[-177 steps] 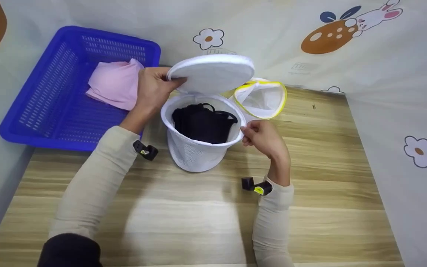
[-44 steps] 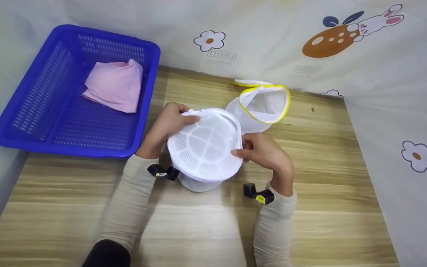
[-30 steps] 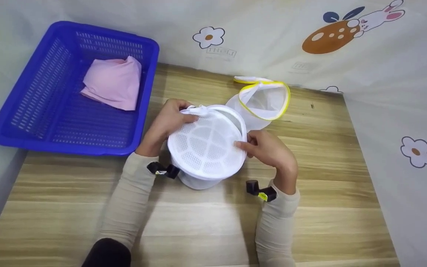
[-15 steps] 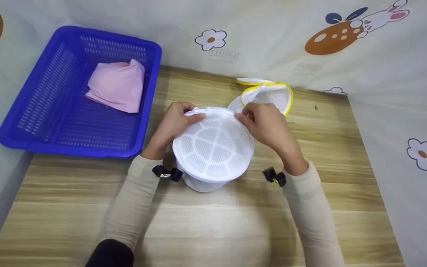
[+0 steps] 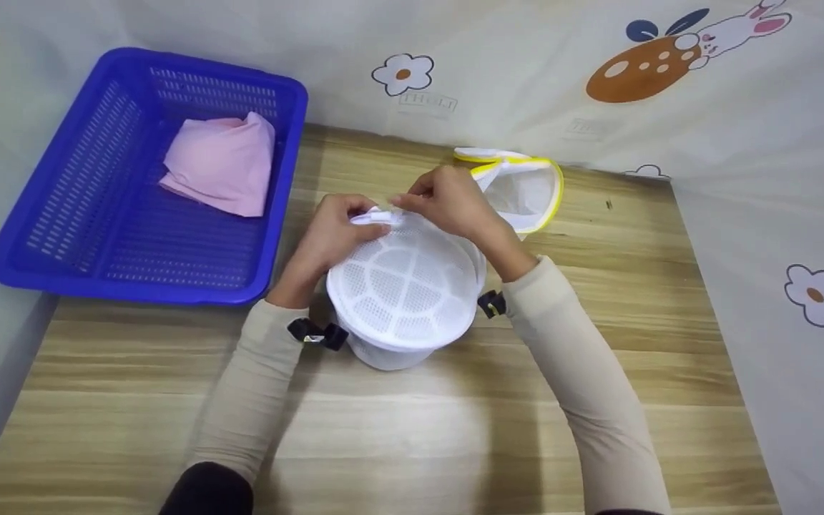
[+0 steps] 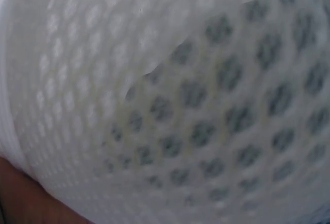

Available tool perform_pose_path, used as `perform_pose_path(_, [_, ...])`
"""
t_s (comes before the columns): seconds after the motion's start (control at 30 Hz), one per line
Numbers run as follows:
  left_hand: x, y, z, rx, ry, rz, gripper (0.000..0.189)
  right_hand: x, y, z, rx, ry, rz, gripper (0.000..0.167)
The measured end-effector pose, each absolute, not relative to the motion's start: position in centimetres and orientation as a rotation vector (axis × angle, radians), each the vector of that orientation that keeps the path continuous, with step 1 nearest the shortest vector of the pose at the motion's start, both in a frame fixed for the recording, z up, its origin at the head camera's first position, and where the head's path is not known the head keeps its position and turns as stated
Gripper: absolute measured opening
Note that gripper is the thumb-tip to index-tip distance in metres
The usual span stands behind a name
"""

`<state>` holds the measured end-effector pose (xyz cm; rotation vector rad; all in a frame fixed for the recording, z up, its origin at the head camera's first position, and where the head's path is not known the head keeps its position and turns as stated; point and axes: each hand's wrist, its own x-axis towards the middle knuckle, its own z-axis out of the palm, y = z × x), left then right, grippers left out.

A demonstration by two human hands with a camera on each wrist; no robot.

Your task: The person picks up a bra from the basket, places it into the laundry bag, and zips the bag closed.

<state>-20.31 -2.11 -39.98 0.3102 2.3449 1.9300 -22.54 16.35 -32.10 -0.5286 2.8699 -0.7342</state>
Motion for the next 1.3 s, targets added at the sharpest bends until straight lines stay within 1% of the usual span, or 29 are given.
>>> perform_pose_path(0.2, [-20.3, -2.2, -39.9, 0.308, 2.383, 1.905, 0.016, -22.9, 15.6, -32.5, -0.605, 2.789, -0.734, 0.021])
perform_pose_path(0.4, [-20.4, -2.4, -39.3, 0.305, 2.392, 1.878, 0.018, -23.2, 15.6, -33.1, -0.643, 2.756, -0.904, 0.015])
perform_pose_path(0.6, [-20.4, -2.5, -39.2, 0.307, 2.372, 1.897, 0.020, -23.4, 16.1, -33.2, -0.517, 2.652, -1.063, 0.010])
perform_pose_path(0.67, [-20.4, -2.4, -39.3, 0.309, 2.358, 1.902, 0.020, -23.3, 16.2, -33.0, -0.475, 2.640, -1.045, 0.010])
perform_pose_path(0.8, [-20.3, -2.3, -39.3, 0.303, 2.329, 1.920, 0.019, -23.0, 16.1, -32.5, -0.477, 2.712, -0.915, 0.012])
perform_pose_path(1.07, [-20.3, -2.2, -39.7, 0.299, 2.310, 1.946, 0.017, -22.1, 16.0, -32.2, -0.579, 2.853, -0.716, 0.016])
perform_pose_path(1.2, [-20.3, -2.2, -39.9, 0.294, 2.308, 1.943, 0.017, -21.8, 16.3, -32.6, -0.620, 2.872, -0.719, 0.017])
perform_pose_path(1.3, [-20.4, -2.3, -40.0, 0.297, 2.307, 1.941, 0.018, -21.6, 16.6, -33.0, -0.611, 2.870, -0.804, 0.018])
